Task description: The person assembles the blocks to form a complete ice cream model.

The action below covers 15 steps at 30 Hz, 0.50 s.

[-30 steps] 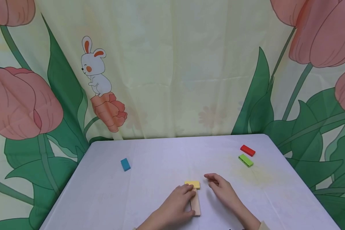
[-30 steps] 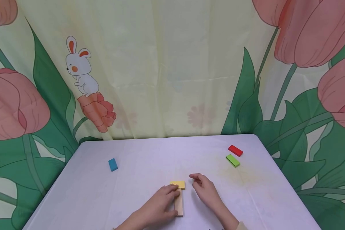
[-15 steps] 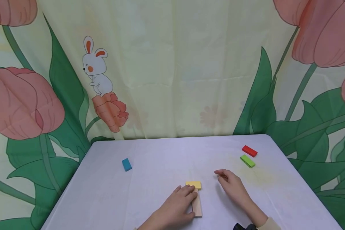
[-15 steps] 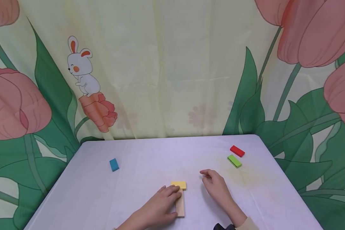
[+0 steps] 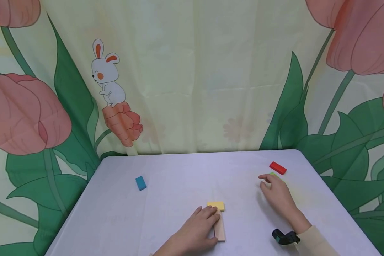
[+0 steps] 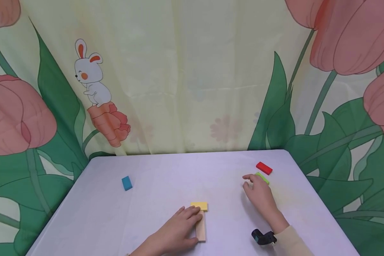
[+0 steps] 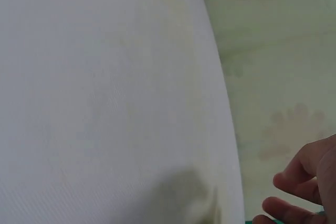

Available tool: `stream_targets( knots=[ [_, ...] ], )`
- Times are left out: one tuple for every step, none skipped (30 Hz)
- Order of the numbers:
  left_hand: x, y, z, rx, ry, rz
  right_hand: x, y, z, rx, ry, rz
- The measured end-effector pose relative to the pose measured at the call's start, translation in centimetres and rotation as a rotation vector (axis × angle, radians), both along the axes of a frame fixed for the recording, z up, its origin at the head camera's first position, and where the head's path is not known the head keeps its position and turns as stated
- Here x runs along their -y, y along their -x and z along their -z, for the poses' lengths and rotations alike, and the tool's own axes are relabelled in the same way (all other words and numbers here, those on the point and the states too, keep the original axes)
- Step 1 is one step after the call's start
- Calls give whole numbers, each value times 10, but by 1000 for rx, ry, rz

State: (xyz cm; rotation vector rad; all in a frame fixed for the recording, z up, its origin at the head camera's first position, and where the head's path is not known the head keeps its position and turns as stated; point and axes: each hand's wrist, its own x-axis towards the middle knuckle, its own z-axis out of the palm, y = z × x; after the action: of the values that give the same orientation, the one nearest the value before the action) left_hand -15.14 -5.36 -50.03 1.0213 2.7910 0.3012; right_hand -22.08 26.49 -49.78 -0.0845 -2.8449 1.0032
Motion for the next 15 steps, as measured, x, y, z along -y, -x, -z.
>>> stream_targets(
  knots=[
    [0,0,0,2,1,-2,-4,2,0,-12,-19,11],
    [0,0,0,7,2,-5,-9,4,1,-22,-36,22],
    [0,0,0,10,3,-8,-14,5,2,-32,-52,35],
    [0,0,0,15,6,-10,-18,6,3,-40,-64,48],
    [0,0,1,19,7,-11,-23,7,5,-47,-74,61],
    [0,0,1,24,8,-12,-27,8,6,-50,-82,74],
    [-1,0,1,28,10,-14,-32,9,7,-48,-87,87],
    [-1,0,1,30,10,-15,-36,9,8,-47,-91,101],
    [0,-1,1,27,11,-14,-39,10,9,-45,-92,117],
    [0,0,1,27,9,-13,-43,10,10,-43,-90,131],
    [0,-1,1,24,5,-12,-45,10,10,-38,-88,146],
    [0,-1,2,22,2,-12,-47,10,11,-29,-81,164],
    [0,-1,2,21,-1,-12,-49,10,11,-22,-76,177],
    [0,-1,2,22,-4,-12,-51,11,12,-19,-71,188],
    [1,-1,2,20,-7,-12,-52,11,13,-12,-67,197]
  ],
)
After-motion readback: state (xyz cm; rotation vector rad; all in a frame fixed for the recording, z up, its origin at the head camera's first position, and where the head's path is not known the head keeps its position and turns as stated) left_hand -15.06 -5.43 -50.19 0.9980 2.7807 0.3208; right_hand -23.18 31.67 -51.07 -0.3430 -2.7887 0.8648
